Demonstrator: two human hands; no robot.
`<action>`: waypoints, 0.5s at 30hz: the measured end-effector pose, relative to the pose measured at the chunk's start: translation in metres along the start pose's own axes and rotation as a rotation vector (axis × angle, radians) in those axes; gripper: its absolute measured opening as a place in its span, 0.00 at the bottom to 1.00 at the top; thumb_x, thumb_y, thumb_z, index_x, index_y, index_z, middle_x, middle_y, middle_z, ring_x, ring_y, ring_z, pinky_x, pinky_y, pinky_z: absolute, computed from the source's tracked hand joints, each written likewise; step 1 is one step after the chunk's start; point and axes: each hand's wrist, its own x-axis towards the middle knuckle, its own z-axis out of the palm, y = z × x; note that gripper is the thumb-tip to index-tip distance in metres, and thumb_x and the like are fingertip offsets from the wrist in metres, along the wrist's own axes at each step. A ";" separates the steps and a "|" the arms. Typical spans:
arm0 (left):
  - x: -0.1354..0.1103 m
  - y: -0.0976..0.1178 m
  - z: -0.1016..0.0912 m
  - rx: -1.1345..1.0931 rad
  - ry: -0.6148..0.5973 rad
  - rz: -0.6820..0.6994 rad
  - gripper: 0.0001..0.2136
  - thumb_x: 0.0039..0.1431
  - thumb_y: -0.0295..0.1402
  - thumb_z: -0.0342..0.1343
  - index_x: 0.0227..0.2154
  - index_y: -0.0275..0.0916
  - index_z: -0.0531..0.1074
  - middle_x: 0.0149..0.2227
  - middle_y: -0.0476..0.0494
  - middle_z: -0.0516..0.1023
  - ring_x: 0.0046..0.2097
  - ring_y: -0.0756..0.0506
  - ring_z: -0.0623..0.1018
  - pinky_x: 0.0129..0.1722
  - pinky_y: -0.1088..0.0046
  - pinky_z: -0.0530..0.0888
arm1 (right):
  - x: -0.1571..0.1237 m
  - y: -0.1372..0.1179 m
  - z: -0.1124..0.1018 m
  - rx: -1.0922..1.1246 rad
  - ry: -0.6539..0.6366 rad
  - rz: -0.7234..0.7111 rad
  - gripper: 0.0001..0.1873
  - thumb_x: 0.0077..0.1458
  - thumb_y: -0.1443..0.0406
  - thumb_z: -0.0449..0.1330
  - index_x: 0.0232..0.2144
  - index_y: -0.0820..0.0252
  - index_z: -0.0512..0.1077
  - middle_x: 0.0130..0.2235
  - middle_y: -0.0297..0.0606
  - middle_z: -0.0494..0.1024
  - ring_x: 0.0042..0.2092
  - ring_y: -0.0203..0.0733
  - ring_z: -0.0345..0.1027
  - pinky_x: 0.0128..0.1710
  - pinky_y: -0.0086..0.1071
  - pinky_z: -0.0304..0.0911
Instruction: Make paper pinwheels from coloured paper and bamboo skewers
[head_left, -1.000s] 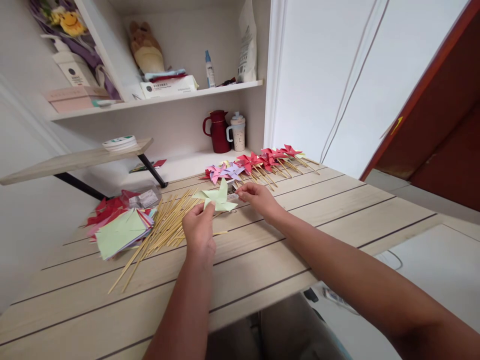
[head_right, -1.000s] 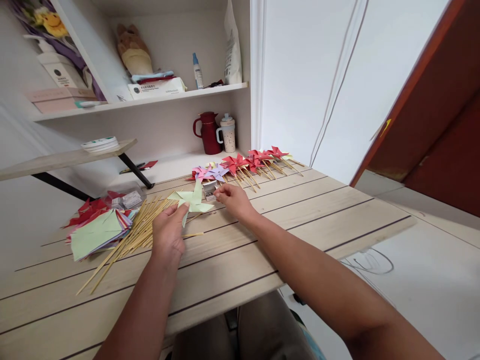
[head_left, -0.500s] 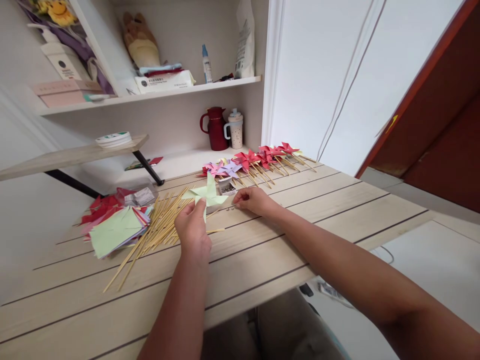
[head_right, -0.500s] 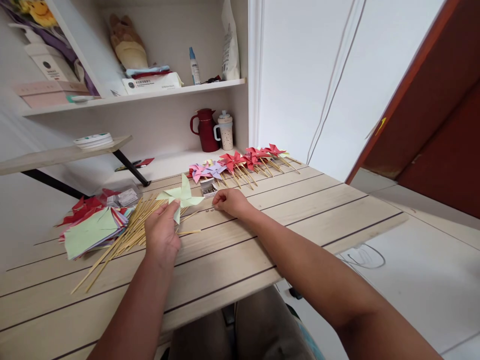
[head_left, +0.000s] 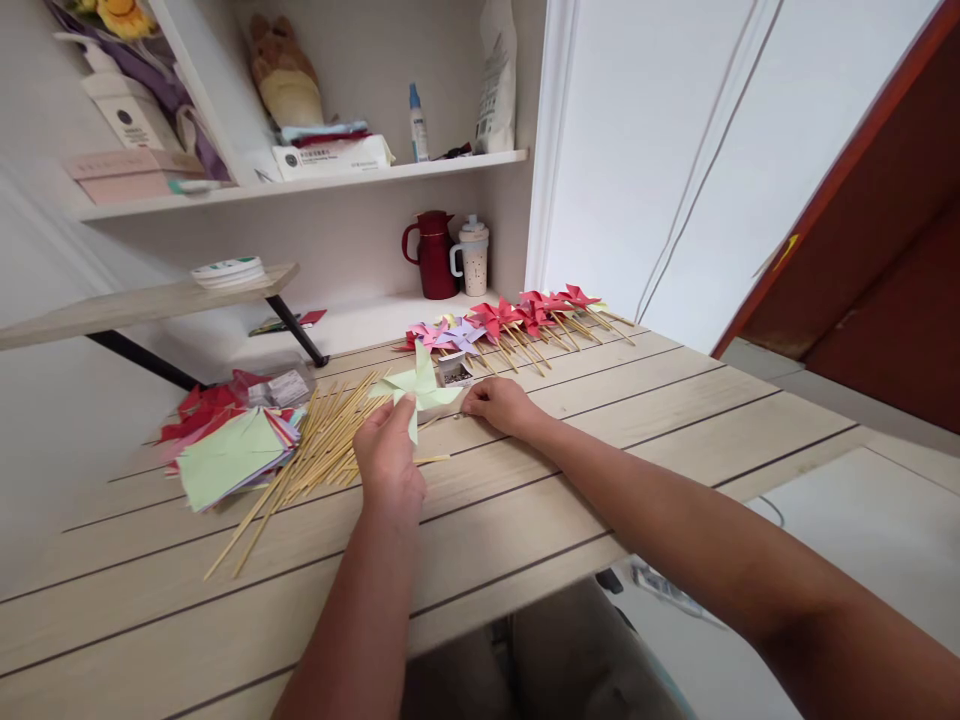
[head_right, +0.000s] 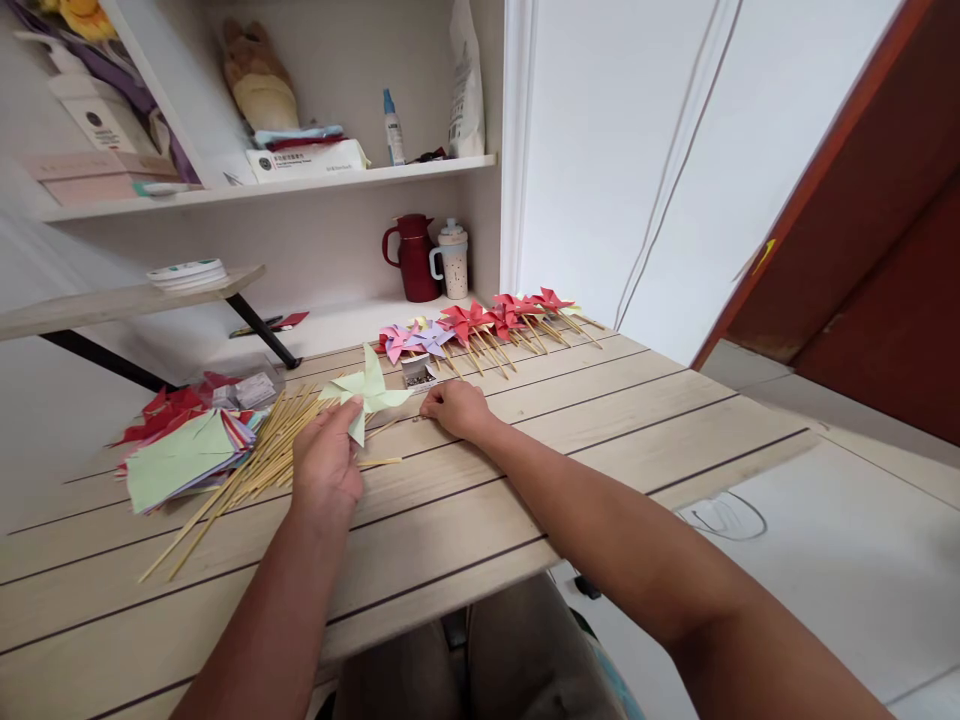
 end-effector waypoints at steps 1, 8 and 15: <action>0.000 0.000 0.000 -0.001 0.000 -0.003 0.07 0.40 0.27 0.68 0.25 0.34 0.77 0.25 0.51 0.77 0.28 0.52 0.74 0.31 0.75 0.69 | 0.000 0.000 -0.002 0.006 -0.020 0.009 0.06 0.53 0.66 0.63 0.28 0.58 0.81 0.32 0.37 0.83 0.35 0.40 0.71 0.35 0.30 0.59; -0.001 -0.001 0.000 0.008 -0.013 -0.019 0.08 0.41 0.26 0.69 0.26 0.34 0.77 0.26 0.50 0.78 0.28 0.52 0.73 0.32 0.75 0.69 | -0.003 0.003 -0.016 0.038 -0.249 0.001 0.03 0.46 0.67 0.66 0.27 0.59 0.81 0.24 0.30 0.77 0.27 0.34 0.63 0.28 0.28 0.55; -0.003 -0.001 0.001 0.020 -0.027 -0.034 0.08 0.42 0.26 0.70 0.27 0.34 0.78 0.27 0.49 0.78 0.29 0.52 0.74 0.33 0.75 0.70 | 0.000 0.007 -0.010 0.106 -0.203 -0.011 0.07 0.41 0.65 0.70 0.27 0.59 0.79 0.26 0.30 0.76 0.28 0.34 0.63 0.29 0.28 0.55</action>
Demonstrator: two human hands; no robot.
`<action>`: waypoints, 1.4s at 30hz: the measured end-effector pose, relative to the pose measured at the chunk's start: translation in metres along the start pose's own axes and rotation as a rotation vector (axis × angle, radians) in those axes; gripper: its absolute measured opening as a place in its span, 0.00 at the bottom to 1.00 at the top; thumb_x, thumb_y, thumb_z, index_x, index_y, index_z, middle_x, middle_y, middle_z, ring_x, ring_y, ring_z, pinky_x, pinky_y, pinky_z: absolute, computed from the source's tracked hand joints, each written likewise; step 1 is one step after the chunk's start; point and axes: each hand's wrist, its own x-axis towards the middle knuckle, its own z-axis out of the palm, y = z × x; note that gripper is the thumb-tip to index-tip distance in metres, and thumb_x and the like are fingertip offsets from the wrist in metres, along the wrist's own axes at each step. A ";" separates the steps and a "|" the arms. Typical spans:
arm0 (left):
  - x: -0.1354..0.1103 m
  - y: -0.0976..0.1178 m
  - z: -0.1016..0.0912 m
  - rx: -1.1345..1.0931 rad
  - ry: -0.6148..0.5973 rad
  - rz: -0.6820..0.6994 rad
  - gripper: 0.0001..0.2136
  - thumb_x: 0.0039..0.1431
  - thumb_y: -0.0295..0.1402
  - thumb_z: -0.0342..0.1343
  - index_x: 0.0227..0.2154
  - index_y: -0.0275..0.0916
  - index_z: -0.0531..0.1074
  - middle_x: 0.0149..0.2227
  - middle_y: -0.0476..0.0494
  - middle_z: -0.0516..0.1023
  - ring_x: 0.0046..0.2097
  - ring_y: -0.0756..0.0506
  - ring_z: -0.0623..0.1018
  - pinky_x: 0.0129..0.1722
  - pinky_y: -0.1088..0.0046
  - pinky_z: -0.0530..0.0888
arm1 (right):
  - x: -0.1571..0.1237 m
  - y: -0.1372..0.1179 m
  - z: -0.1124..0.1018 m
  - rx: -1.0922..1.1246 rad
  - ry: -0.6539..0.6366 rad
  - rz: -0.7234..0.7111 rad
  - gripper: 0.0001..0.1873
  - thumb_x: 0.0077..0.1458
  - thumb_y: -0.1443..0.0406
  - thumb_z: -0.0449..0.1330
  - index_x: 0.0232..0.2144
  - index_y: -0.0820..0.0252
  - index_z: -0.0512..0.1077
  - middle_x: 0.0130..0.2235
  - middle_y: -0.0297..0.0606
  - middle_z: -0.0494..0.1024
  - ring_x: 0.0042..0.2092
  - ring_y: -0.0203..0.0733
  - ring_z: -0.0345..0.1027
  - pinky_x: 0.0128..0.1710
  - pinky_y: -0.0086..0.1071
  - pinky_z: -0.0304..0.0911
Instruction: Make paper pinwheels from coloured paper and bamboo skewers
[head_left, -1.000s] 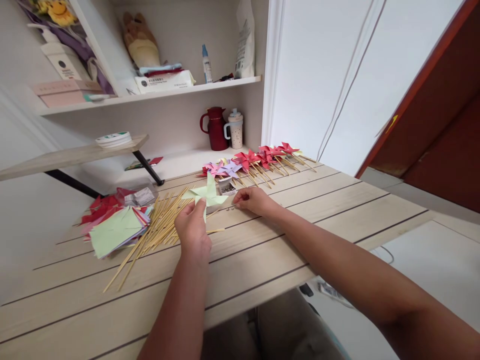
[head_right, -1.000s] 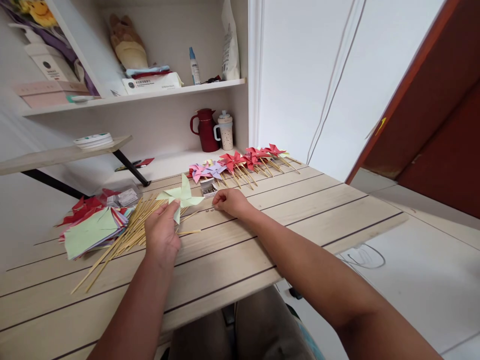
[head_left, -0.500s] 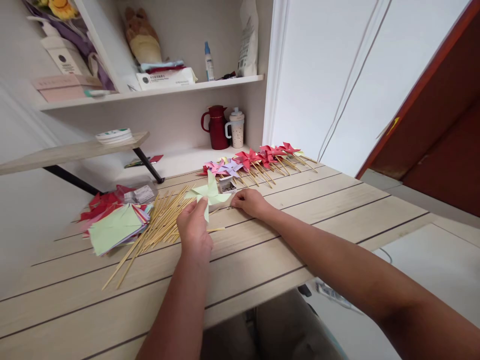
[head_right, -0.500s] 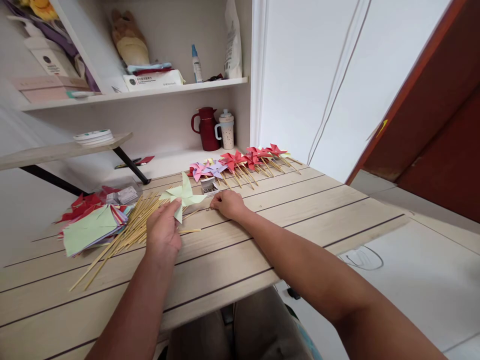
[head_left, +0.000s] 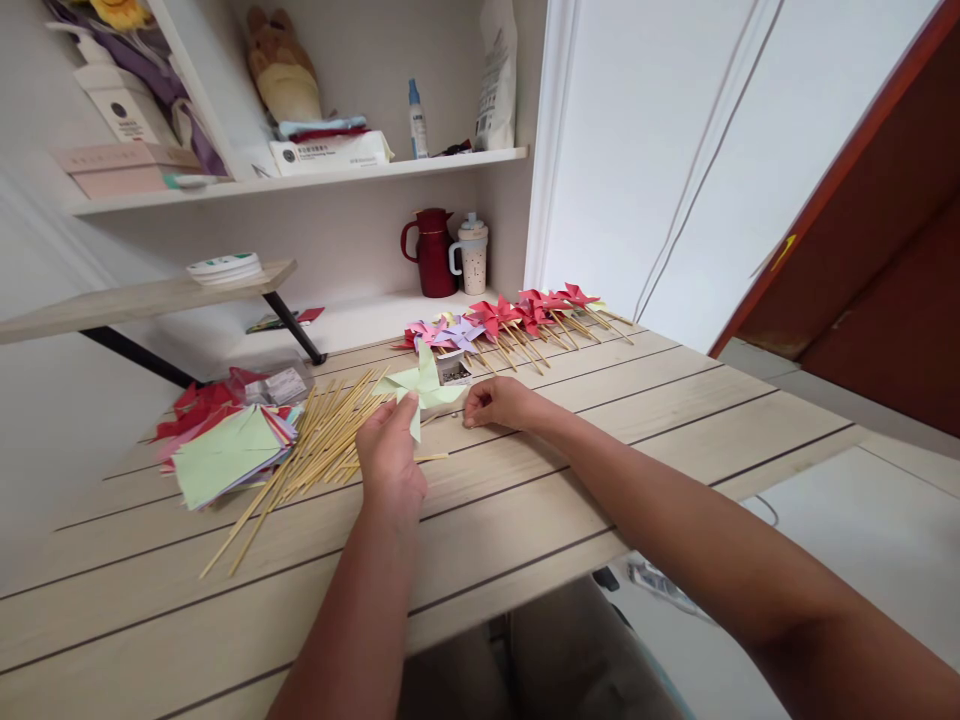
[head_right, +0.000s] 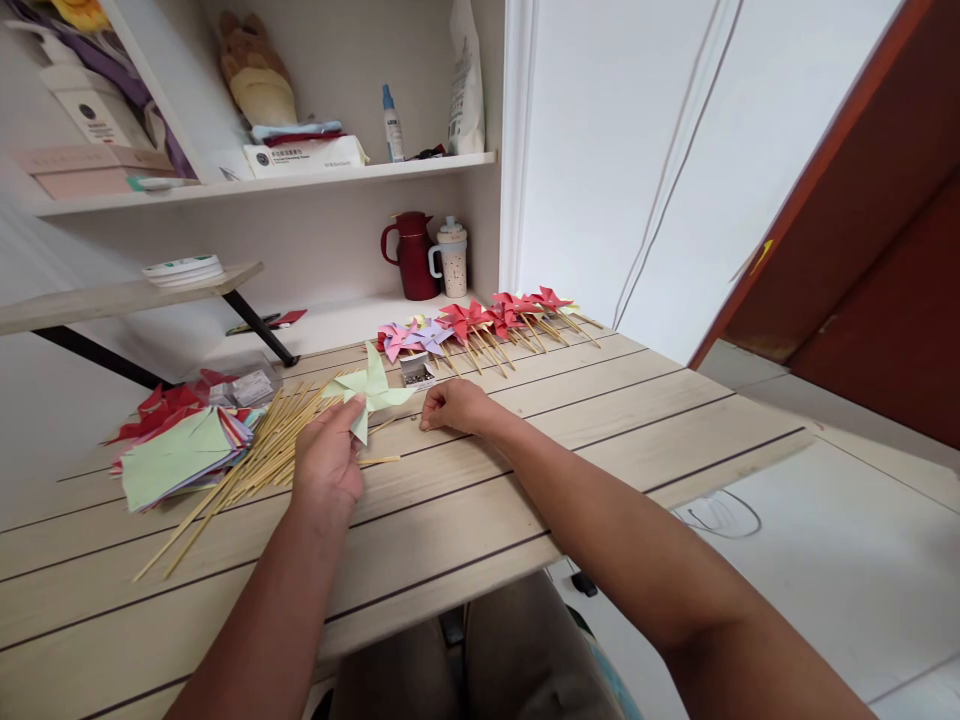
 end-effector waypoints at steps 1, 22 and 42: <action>0.000 0.000 0.000 0.000 0.001 -0.005 0.07 0.43 0.26 0.69 0.27 0.34 0.78 0.27 0.49 0.78 0.29 0.52 0.74 0.33 0.75 0.70 | 0.001 0.001 0.001 0.016 0.008 -0.004 0.07 0.41 0.65 0.71 0.27 0.59 0.79 0.26 0.29 0.76 0.28 0.34 0.63 0.29 0.28 0.56; -0.002 0.000 0.001 -0.032 -0.012 -0.007 0.07 0.43 0.24 0.70 0.26 0.34 0.77 0.26 0.49 0.77 0.30 0.51 0.76 0.34 0.75 0.72 | -0.004 -0.006 0.002 -0.074 0.128 -0.031 0.05 0.52 0.69 0.64 0.29 0.60 0.81 0.32 0.37 0.83 0.34 0.38 0.71 0.34 0.28 0.61; -0.005 0.002 0.001 -0.036 -0.004 -0.056 0.09 0.42 0.25 0.71 0.26 0.34 0.77 0.26 0.50 0.77 0.26 0.55 0.68 0.27 0.77 0.60 | -0.003 0.007 0.006 0.034 0.034 -0.021 0.08 0.43 0.69 0.69 0.30 0.57 0.82 0.28 0.31 0.80 0.30 0.35 0.69 0.31 0.28 0.59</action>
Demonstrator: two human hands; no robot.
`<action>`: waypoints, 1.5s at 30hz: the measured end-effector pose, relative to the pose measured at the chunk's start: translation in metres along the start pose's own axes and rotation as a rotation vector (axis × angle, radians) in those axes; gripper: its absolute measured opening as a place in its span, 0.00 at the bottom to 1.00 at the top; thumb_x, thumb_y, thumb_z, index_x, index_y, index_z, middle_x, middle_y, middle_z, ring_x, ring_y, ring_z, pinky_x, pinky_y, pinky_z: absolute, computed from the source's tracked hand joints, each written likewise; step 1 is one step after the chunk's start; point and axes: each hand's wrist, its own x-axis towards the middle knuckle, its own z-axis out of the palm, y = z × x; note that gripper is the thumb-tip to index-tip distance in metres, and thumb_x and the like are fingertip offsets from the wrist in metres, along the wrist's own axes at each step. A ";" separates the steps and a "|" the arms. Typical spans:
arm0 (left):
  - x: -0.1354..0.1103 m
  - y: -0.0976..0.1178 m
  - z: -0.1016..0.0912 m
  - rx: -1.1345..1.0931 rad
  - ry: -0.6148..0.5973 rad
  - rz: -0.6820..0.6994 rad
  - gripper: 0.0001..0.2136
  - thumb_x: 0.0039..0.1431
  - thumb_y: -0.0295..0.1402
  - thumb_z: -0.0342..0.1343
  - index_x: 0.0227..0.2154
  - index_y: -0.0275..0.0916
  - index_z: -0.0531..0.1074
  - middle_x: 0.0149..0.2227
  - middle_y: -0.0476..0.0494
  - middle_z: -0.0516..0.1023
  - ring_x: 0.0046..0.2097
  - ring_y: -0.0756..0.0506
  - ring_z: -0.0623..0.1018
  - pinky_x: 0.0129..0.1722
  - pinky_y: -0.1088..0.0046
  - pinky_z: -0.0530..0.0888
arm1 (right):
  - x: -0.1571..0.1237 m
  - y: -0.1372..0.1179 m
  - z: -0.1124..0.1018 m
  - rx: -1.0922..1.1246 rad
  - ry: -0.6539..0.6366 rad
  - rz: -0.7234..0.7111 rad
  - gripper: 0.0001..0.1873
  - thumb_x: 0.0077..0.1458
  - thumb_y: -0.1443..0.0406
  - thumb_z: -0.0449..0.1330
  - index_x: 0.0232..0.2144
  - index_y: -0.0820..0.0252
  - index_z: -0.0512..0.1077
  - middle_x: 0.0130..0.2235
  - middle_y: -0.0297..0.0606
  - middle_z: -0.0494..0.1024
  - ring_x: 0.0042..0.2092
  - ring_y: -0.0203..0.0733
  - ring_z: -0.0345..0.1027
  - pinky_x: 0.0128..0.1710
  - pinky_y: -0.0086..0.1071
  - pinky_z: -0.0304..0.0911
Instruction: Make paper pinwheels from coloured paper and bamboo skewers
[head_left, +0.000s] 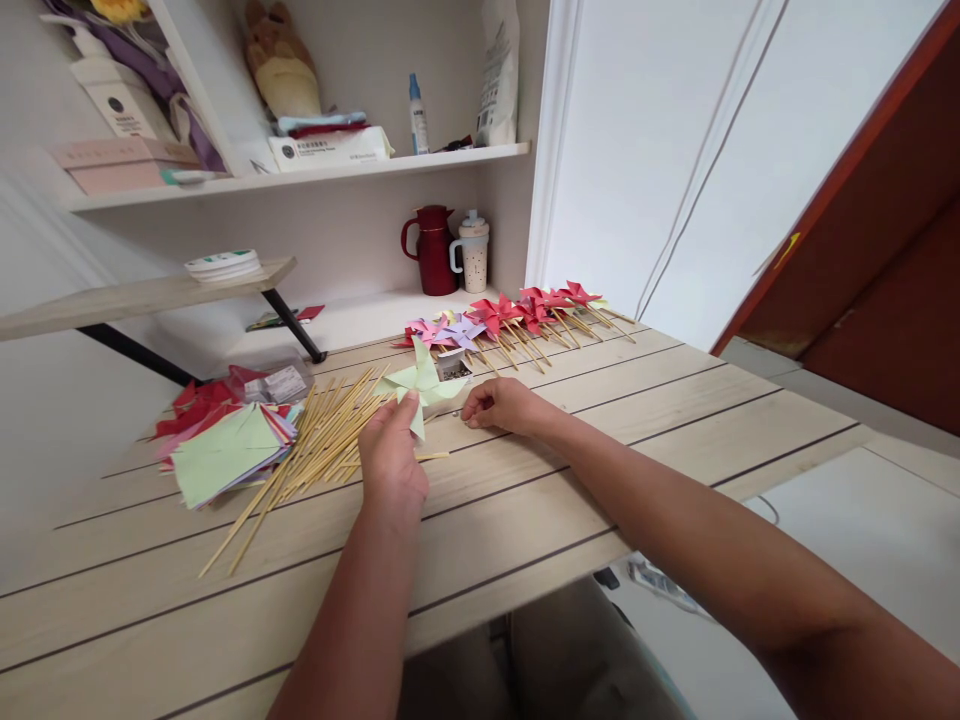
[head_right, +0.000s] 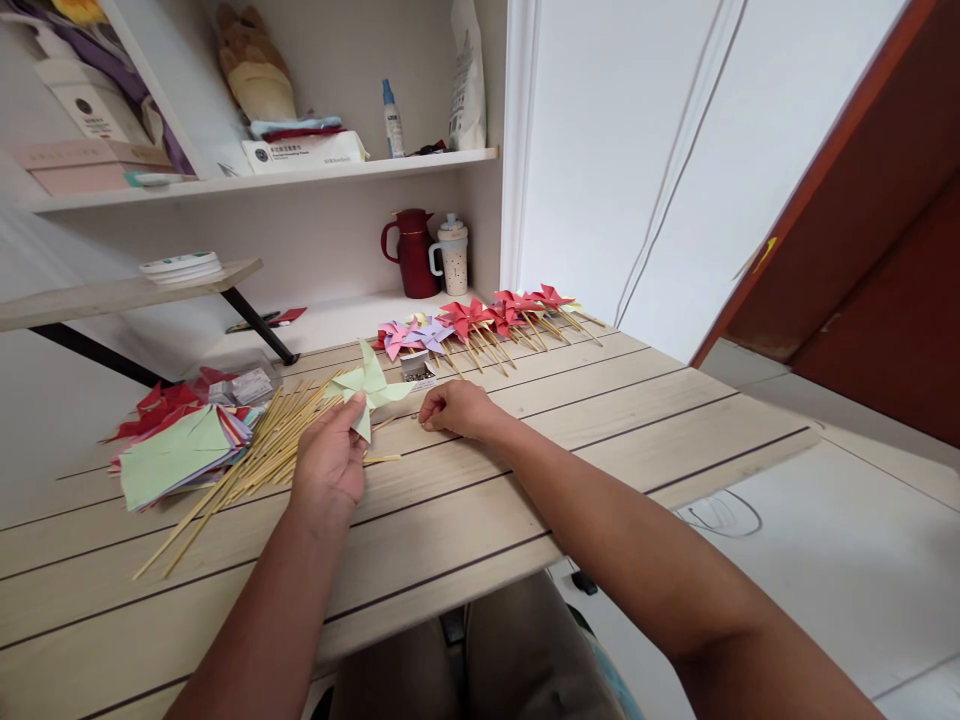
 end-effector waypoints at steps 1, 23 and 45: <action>0.000 0.000 0.000 0.006 -0.002 0.002 0.09 0.42 0.26 0.71 0.26 0.34 0.77 0.26 0.51 0.76 0.25 0.55 0.67 0.26 0.77 0.59 | 0.000 0.000 0.000 0.001 0.000 -0.005 0.08 0.43 0.69 0.69 0.30 0.58 0.82 0.28 0.31 0.80 0.30 0.35 0.69 0.32 0.29 0.59; -0.001 -0.001 -0.001 0.000 -0.012 0.023 0.11 0.40 0.29 0.73 0.26 0.35 0.77 0.25 0.52 0.75 0.24 0.55 0.66 0.28 0.75 0.62 | -0.016 -0.023 -0.013 0.264 0.101 -0.087 0.04 0.45 0.65 0.66 0.25 0.60 0.77 0.28 0.35 0.78 0.33 0.38 0.68 0.36 0.32 0.61; -0.004 -0.014 -0.002 0.143 -0.163 0.386 0.09 0.49 0.35 0.68 0.31 0.37 0.79 0.29 0.48 0.78 0.33 0.48 0.74 0.37 0.73 0.70 | -0.042 -0.065 0.000 0.376 0.311 -0.456 0.05 0.51 0.61 0.70 0.28 0.55 0.79 0.46 0.38 0.73 0.53 0.45 0.67 0.60 0.42 0.57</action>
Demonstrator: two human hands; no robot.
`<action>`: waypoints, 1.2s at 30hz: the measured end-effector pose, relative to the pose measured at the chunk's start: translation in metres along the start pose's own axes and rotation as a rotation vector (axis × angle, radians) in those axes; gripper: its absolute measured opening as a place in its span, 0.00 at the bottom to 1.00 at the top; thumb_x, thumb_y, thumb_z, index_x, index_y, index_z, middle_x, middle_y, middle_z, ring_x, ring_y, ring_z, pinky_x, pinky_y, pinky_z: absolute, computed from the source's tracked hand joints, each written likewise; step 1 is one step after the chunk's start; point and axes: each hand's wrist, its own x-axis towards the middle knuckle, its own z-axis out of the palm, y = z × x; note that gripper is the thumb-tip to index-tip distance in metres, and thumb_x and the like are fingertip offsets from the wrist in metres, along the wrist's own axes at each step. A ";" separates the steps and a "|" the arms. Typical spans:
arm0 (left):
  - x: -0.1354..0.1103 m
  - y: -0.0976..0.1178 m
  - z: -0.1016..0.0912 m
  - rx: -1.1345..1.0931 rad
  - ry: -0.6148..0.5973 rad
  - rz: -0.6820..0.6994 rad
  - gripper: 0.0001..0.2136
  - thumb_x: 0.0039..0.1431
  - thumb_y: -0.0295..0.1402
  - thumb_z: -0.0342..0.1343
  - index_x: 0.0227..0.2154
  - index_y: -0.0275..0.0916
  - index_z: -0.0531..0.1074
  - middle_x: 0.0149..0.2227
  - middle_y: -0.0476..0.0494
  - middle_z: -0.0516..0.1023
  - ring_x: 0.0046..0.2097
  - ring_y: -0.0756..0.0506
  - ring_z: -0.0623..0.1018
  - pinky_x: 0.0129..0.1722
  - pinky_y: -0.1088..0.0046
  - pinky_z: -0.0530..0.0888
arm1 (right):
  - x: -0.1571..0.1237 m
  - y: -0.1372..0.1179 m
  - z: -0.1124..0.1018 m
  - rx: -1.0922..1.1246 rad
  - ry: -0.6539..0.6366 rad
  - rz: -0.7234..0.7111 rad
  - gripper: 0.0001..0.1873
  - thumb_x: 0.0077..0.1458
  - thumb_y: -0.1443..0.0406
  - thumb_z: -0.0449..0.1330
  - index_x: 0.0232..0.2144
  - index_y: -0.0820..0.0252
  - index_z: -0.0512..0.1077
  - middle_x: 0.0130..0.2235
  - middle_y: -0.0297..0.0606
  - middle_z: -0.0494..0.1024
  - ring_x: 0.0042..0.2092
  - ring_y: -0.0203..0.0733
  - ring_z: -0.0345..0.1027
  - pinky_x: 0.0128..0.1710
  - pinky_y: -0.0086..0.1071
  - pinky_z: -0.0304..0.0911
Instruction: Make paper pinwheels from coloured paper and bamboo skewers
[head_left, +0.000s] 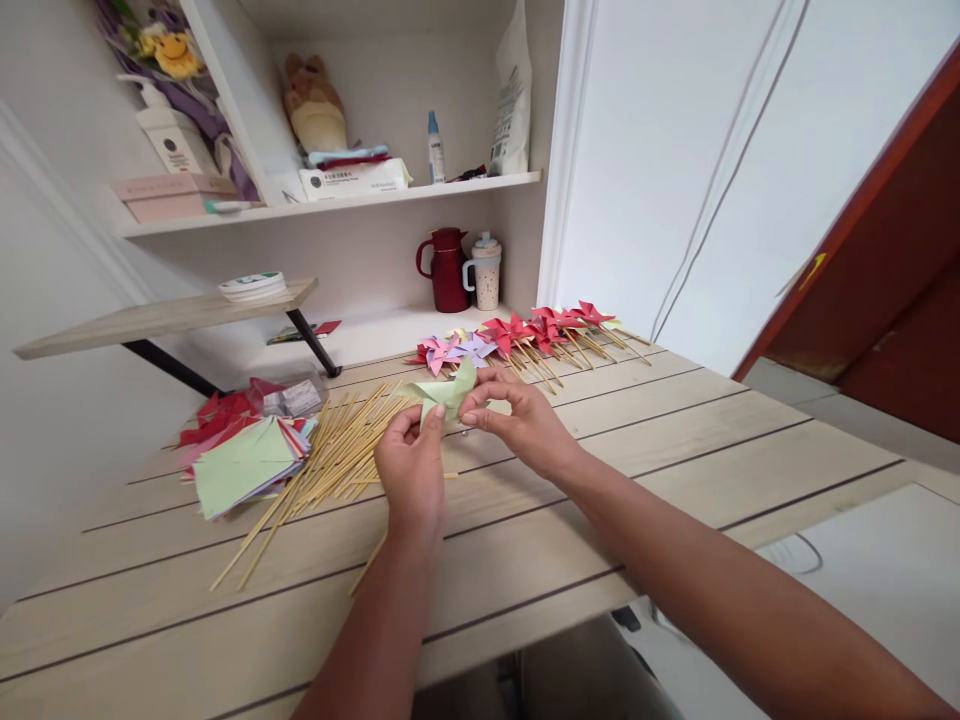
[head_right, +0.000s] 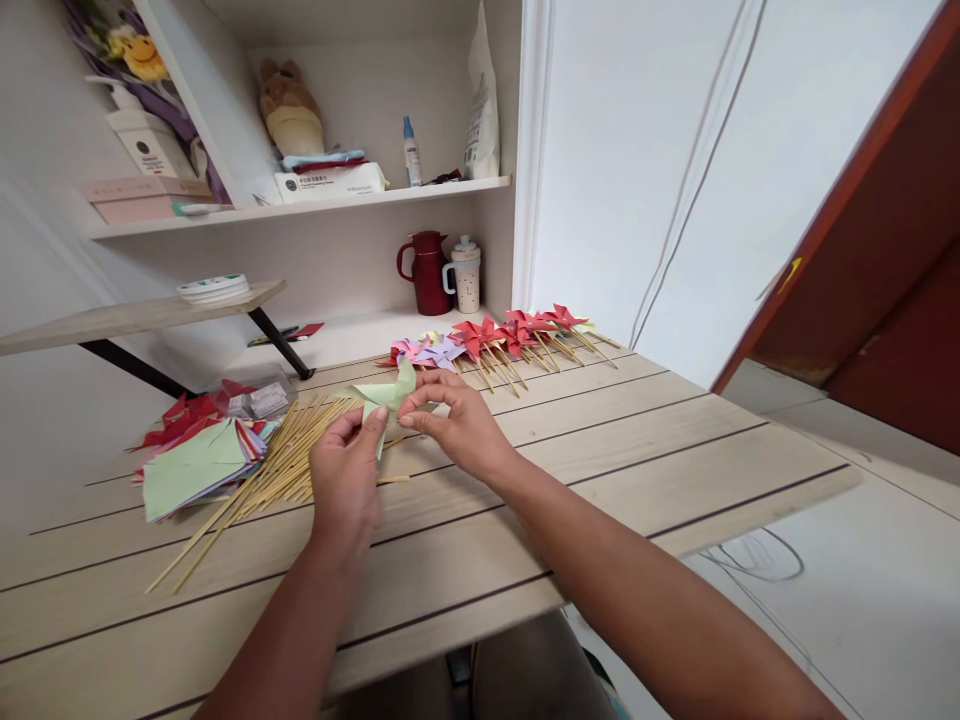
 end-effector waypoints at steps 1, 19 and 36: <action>0.000 0.000 0.000 0.005 0.002 0.011 0.08 0.49 0.35 0.68 0.31 0.37 0.79 0.29 0.48 0.78 0.33 0.48 0.74 0.37 0.73 0.70 | 0.000 -0.001 0.000 -0.003 0.006 -0.002 0.05 0.51 0.61 0.70 0.28 0.55 0.79 0.46 0.38 0.73 0.53 0.45 0.68 0.60 0.42 0.57; -0.005 0.004 0.000 0.117 -0.069 0.201 0.08 0.52 0.37 0.67 0.30 0.39 0.77 0.31 0.48 0.75 0.36 0.47 0.72 0.38 0.71 0.69 | -0.001 -0.003 -0.002 0.130 0.031 -0.088 0.07 0.54 0.60 0.69 0.27 0.55 0.77 0.33 0.33 0.78 0.39 0.41 0.69 0.47 0.38 0.61; -0.007 0.004 0.000 0.164 -0.074 0.205 0.09 0.52 0.39 0.67 0.29 0.39 0.78 0.31 0.48 0.76 0.35 0.47 0.74 0.38 0.71 0.70 | -0.001 -0.003 -0.001 0.201 0.032 -0.001 0.06 0.53 0.61 0.69 0.28 0.56 0.78 0.32 0.32 0.78 0.38 0.39 0.69 0.44 0.36 0.62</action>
